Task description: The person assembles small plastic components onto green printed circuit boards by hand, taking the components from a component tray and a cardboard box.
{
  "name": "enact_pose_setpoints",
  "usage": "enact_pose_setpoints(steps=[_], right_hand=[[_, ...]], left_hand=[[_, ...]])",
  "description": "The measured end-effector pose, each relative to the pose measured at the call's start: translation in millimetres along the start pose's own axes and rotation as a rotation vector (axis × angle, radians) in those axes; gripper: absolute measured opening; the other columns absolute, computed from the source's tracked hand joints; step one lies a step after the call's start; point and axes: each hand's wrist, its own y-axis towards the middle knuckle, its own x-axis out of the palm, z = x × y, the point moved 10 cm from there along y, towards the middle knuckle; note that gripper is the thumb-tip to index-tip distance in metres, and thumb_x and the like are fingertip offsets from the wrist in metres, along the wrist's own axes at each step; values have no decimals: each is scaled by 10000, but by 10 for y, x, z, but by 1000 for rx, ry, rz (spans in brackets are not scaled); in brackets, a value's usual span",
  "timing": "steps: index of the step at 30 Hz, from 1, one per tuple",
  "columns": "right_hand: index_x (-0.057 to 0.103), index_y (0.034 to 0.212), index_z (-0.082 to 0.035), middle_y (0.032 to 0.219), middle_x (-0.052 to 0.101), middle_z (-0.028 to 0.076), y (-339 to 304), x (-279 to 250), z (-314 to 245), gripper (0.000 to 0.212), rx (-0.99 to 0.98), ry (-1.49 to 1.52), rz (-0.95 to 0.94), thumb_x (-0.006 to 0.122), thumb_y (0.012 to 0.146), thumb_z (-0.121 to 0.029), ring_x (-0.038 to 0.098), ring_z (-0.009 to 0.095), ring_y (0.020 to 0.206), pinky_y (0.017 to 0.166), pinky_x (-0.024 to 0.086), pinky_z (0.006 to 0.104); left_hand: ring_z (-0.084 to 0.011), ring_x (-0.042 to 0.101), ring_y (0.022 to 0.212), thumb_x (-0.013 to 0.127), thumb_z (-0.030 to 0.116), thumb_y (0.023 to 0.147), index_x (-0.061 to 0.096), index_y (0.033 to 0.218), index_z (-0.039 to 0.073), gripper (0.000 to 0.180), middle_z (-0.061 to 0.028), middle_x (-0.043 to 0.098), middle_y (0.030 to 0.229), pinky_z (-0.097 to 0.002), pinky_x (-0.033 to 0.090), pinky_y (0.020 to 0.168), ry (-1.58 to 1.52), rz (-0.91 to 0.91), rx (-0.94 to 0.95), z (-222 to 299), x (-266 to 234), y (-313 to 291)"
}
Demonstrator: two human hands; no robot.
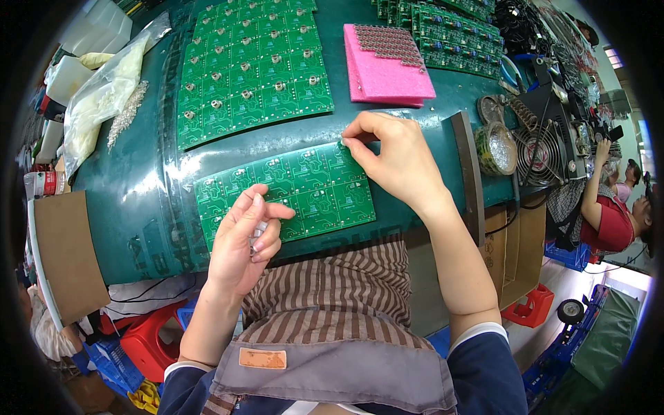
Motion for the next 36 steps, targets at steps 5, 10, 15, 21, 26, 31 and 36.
enact_pose_setpoints(steps=[5, 10, 15, 21, 26, 31, 36], right_hand=[[624, 825, 13, 782, 657, 135, 12, -4, -44, 93, -33, -16, -11, 630, 764, -58, 657, 256, 730, 666, 511, 322], [629, 820, 11, 773, 658, 138, 53, 23, -70, 91, -14, -60, -34, 627, 762, -59, 654, 262, 725, 661, 509, 326], [630, 822, 8, 778, 657, 141, 35, 24, -44, 91, -18, -45, -9, 632, 764, -62, 652, 268, 724, 655, 507, 333], [624, 818, 8, 789, 651, 142, -9, 9, -66, 80, -45, -39, 14, 634, 764, -50, 647, 268, 714, 648, 505, 335], [614, 806, 6, 775, 644, 135, -42, 0, -70, 68, -72, -48, 46, 635, 760, -39, 637, 280, 700, 629, 496, 342], [616, 820, -3, 843, 647, 134, -105, 41, -57, 78, -101, -86, 66, 646, 751, -25, 635, 286, 744, 649, 497, 344], [637, 828, -20, 919, 656, 123, -9, -97, -153, 123, -212, -116, 41, 664, 711, 7, 628, 299, 885, 792, 500, 334]], left_hand=[[-25, 317, 491, 405, 251, 990, 485, 1042, 103, 176, -170, 624, 998, -149, 262, 396, 26, 31, 52, -3, 33, -7], [-26, 322, 505, 420, 249, 985, 491, 1042, 99, 176, -153, 621, 998, -152, 269, 411, 46, 20, 82, -8, 0, -5], [-25, 322, 529, 473, 250, 966, 528, 1048, 79, 198, -38, 568, 875, -154, 263, 438, 30, -5, 97, 7, 20, -7], [-19, 315, 535, 503, 244, 953, 551, 1093, 34, 257, -16, 537, 880, -155, 259, 442, 88, 66, 84, 11, -13, -18], [-11, 318, 534, 535, 204, 937, 547, 1128, 23, 263, -30, 550, 888, -150, 265, 442, 129, 80, 44, -10, -10, -17], [-7, 310, 512, 552, 186, 928, 557, 1105, 26, 238, -50, 575, 886, -152, 255, 430, 169, 98, 34, -18, 8, -16], [15, 305, 476, 579, 155, 914, 576, 1053, 16, 196, -110, 622, 895, -162, 236, 421, 112, 74, 59, -20, -36, -12]])
